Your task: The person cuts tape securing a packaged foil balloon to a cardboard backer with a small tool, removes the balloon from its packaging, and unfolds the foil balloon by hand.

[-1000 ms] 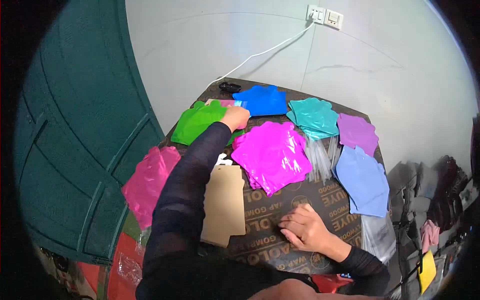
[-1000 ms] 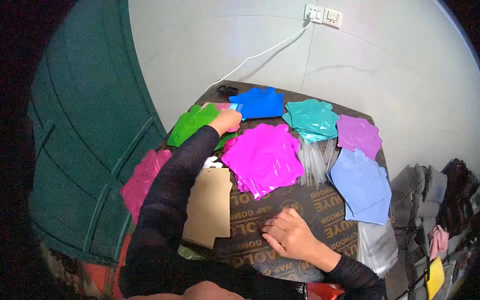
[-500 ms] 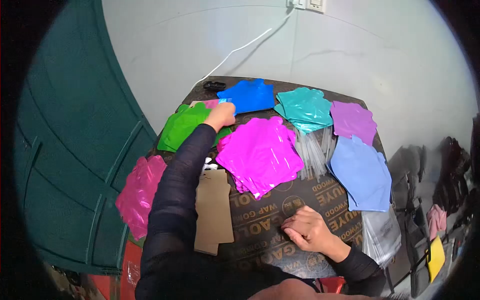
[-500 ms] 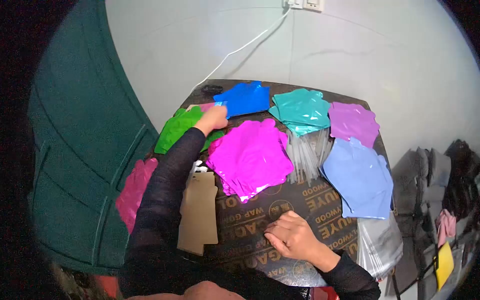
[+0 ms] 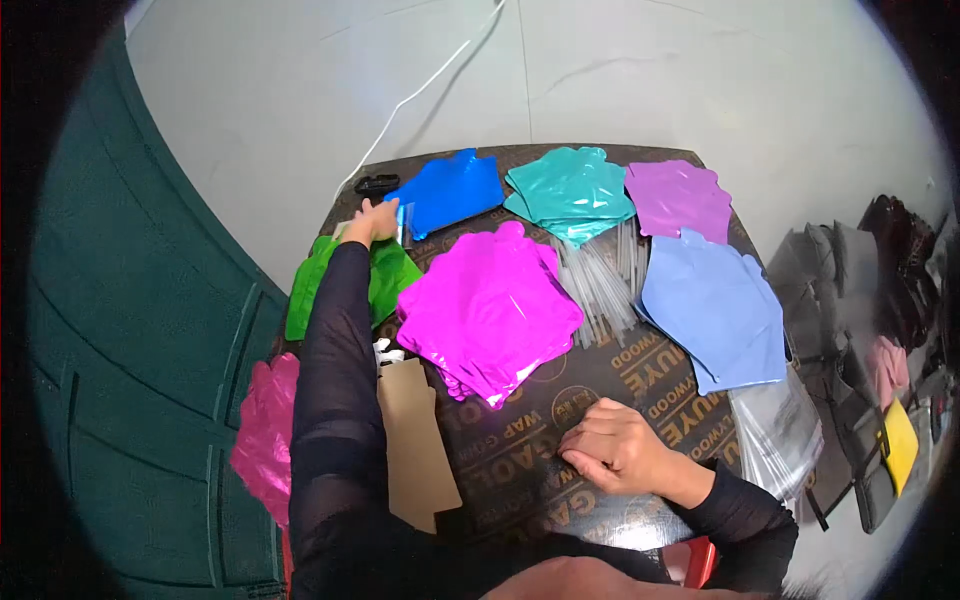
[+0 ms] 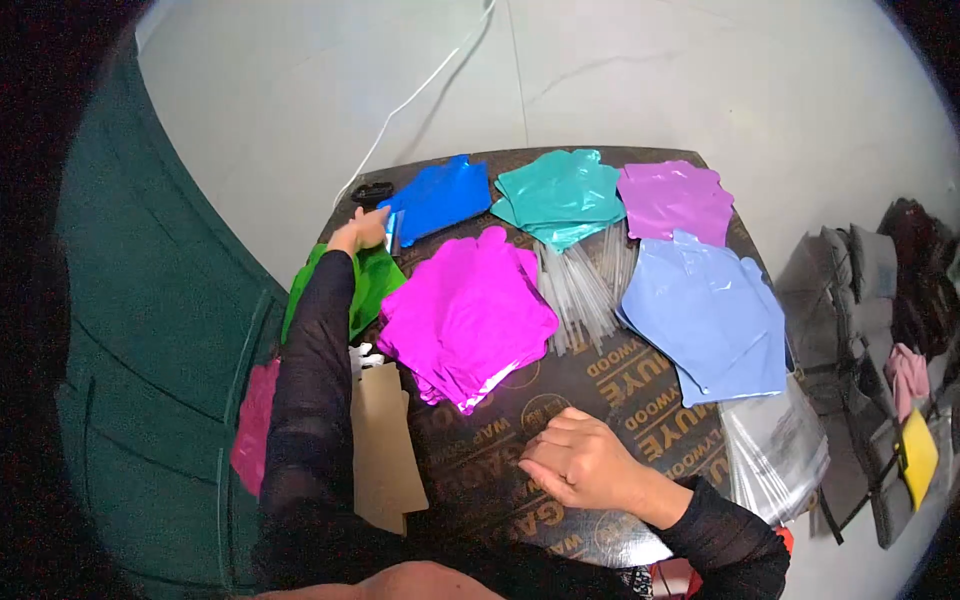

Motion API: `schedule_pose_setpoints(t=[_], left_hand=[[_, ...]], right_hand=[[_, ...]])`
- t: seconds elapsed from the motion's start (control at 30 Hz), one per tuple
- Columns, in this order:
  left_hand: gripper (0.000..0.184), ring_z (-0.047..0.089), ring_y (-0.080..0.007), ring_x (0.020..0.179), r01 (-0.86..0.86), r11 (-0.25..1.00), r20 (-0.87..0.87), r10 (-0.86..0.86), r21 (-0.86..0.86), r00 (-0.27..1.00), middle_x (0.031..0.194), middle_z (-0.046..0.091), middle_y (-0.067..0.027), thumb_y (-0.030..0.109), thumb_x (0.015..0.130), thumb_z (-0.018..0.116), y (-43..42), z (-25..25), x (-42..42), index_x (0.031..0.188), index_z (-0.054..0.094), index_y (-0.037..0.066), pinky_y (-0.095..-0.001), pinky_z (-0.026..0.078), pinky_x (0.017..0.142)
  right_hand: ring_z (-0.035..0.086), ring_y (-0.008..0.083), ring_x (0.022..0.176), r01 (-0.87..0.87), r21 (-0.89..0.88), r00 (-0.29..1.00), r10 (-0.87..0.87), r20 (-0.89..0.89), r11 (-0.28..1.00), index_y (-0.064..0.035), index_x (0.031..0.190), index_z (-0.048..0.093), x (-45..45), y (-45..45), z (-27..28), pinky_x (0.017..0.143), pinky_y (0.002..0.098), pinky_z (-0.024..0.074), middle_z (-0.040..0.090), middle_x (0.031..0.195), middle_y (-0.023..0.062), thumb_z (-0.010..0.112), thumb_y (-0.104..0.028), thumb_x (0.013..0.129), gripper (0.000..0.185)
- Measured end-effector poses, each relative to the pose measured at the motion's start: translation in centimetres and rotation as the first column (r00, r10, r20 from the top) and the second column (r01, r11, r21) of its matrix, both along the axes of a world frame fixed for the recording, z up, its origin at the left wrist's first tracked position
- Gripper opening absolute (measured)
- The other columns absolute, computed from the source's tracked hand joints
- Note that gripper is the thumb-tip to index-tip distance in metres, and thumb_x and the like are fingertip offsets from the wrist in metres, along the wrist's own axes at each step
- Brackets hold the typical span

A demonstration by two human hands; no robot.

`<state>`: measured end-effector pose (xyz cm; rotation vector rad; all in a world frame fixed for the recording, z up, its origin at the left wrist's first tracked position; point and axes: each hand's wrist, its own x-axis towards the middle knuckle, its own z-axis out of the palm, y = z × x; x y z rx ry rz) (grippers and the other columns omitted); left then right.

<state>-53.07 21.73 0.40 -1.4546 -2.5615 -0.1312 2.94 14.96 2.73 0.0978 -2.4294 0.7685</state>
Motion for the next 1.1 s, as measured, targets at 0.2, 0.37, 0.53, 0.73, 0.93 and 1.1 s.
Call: schedule_pose_setpoints(t=[0.2,0.37,0.53,0.73,0.93,1.1], left_hand=[[0.042,0.044,-0.0501,0.126,-0.026,0.997,-0.012,0.025,-0.079,1.000,0.139,0.050,-0.0208,0.016,0.086,0.050,1.5,1.4,-0.9,0.127,0.056,0.006,-0.0568,0.041,0.103],[0.040,0.048,-0.0479,0.123,-0.037,0.987,-0.074,0.026,-0.153,0.997,0.134,0.055,-0.0218,0.018,0.087,0.051,1.6,1.6,-1.0,0.124,0.060,0.005,-0.0547,0.043,0.101],[0.039,0.053,-0.0456,0.119,-0.047,0.979,-0.147,0.017,-0.200,0.989,0.129,0.059,-0.0227,0.020,0.087,0.053,2.9,2.9,-0.6,0.120,0.063,0.003,-0.0525,0.046,0.098],[0.036,0.059,-0.0437,0.112,-0.098,0.969,-0.190,0.055,-0.228,0.980,0.120,0.064,-0.0234,0.022,0.087,0.054,3.5,4.3,3.0,0.115,0.067,0.002,-0.0505,0.049,0.094],[0.031,0.067,-0.0432,0.093,-0.214,0.958,-0.125,0.193,-0.192,0.973,0.103,0.071,-0.0226,0.021,0.087,0.055,3.5,3.4,6.0,0.104,0.072,0.001,-0.0499,0.054,0.081],[0.027,0.070,-0.0429,0.082,-0.121,0.980,-0.208,0.087,-0.159,0.974,0.095,0.072,-0.0223,0.018,0.087,0.055,3.1,2.9,5.3,0.100,0.072,0.001,-0.0496,0.056,0.073]], right_hand=[[0.059,0.0224,0.068,0.032,-0.044,0.999,-0.031,0.021,0.999,-0.0022,0.080,0.067,-0.4,0.4,-0.1,0.072,0.0314,0.0450,0.070,0.084,0.0057,0.065,-0.002,0.085,0.004],[0.059,0.0220,0.069,0.069,-0.045,0.998,-0.069,0.012,0.997,-0.0028,0.079,0.067,-0.4,0.6,-0.8,0.071,0.0314,0.0447,0.070,0.084,0.0057,0.065,-0.001,0.084,0.005],[0.055,0.0221,0.065,0.061,0.019,0.998,-0.060,-0.036,0.998,-0.0045,0.074,0.064,-0.5,0.8,-0.4,0.070,0.0314,0.0448,0.064,0.075,0.0062,0.068,-0.005,0.083,0.011],[0.052,0.0208,0.065,0.041,-0.185,0.999,-0.044,-0.012,0.982,-0.0050,0.072,0.063,0.0,0.6,0.0,0.070,0.0314,0.0442,0.062,0.075,0.0055,0.065,-0.005,0.086,0.015],[0.049,0.0229,0.064,-0.215,-0.927,0.976,0.107,-0.191,0.307,-0.0065,0.067,0.057,1.5,-1.1,4.9,0.073,0.0377,0.0447,0.059,0.073,0.0078,0.062,-0.021,0.091,0.028],[0.042,0.0236,0.058,-0.607,-0.786,0.786,0.060,-0.615,-0.116,-0.0095,0.063,0.050,2.3,-2.6,7.1,0.080,0.0477,0.0447,0.051,0.066,0.0076,0.061,-0.033,0.090,0.037]])
